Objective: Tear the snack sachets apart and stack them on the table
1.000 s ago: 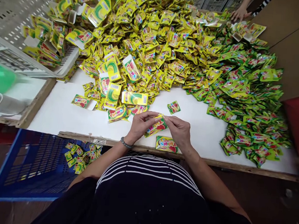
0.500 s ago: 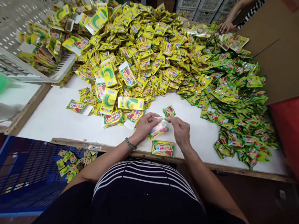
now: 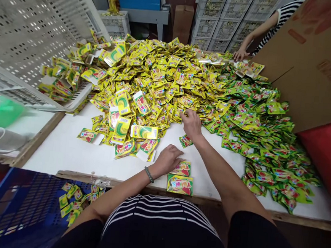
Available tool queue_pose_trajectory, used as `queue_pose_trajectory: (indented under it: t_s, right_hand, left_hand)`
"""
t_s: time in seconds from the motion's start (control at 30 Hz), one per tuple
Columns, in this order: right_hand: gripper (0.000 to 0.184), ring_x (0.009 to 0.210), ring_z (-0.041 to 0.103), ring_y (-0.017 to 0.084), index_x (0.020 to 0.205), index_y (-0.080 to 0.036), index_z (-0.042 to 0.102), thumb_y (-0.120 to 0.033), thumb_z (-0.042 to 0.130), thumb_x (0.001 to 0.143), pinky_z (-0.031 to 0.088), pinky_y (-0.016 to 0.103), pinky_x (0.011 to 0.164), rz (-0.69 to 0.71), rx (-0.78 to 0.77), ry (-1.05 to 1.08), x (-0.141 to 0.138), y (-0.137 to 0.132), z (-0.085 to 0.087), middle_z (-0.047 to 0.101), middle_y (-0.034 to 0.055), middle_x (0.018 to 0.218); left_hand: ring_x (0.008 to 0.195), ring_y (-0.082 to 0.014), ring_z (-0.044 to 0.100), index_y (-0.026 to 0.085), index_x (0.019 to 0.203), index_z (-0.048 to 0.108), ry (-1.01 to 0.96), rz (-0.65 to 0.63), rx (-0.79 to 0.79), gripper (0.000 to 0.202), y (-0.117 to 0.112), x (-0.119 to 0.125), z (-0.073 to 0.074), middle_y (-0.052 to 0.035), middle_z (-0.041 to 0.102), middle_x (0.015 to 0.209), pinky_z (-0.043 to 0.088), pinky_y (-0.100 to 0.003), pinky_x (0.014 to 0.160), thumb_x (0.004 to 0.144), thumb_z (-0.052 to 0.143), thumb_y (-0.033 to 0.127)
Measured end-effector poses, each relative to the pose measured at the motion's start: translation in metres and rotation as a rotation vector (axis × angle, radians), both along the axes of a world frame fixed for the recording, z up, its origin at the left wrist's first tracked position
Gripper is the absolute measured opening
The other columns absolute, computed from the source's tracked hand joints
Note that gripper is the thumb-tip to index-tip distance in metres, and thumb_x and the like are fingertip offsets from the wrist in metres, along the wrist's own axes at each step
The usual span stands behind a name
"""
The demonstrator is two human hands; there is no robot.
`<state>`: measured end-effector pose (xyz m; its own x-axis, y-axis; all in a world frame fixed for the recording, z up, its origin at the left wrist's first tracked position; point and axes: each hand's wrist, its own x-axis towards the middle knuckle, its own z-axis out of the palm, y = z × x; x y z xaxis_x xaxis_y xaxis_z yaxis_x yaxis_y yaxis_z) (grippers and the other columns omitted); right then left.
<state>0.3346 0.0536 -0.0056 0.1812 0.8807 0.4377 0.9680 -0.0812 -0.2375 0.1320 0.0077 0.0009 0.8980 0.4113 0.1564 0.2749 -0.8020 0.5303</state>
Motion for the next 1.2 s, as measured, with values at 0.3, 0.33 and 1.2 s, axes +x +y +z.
queue_pose_trajectory:
  t_s: [0.3,0.33,1.2]
  right_hand:
    - [0.020,0.089,0.065,0.024,0.098,-0.020,0.062,-0.032,0.047,0.090,0.050,0.039,0.080,0.067,0.099,0.576,0.023,-0.012,0.010,0.070,0.0082,0.091]
    - [0.021,0.079,0.066,0.022,0.100,-0.021,0.060,-0.035,0.049,0.089,0.051,0.037,0.073,0.028,0.047,0.736,0.023,-0.020,0.006,0.069,0.0052,0.082]
    - [0.056,0.078,0.068,0.021,0.106,-0.020,0.063,-0.045,0.080,0.059,0.058,0.040,0.073,-0.104,-0.092,1.331,-0.027,-0.107,-0.027,0.072,0.0060,0.096]
  left_hand:
    - [0.091,-0.0317,0.060,0.010,0.100,0.060,0.452,0.739,0.279,0.041,0.018,-0.075,0.032,-0.0169,0.066,0.092,0.046,-0.041,0.079,0.087,0.056,0.050]
    - [0.092,-0.0321,0.060,0.010,0.103,0.060,0.484,0.728,0.258,0.044,0.017,-0.076,0.032,-0.0173,0.066,0.094,0.046,-0.040,0.080,0.086,0.058,0.050]
    - [0.069,-0.0126,0.058,0.016,0.111,0.065,-0.151,0.448,-0.790,0.052,0.029,-0.028,0.049,-0.0081,0.066,0.100,0.050,-0.028,0.066,0.065,0.080,0.034]
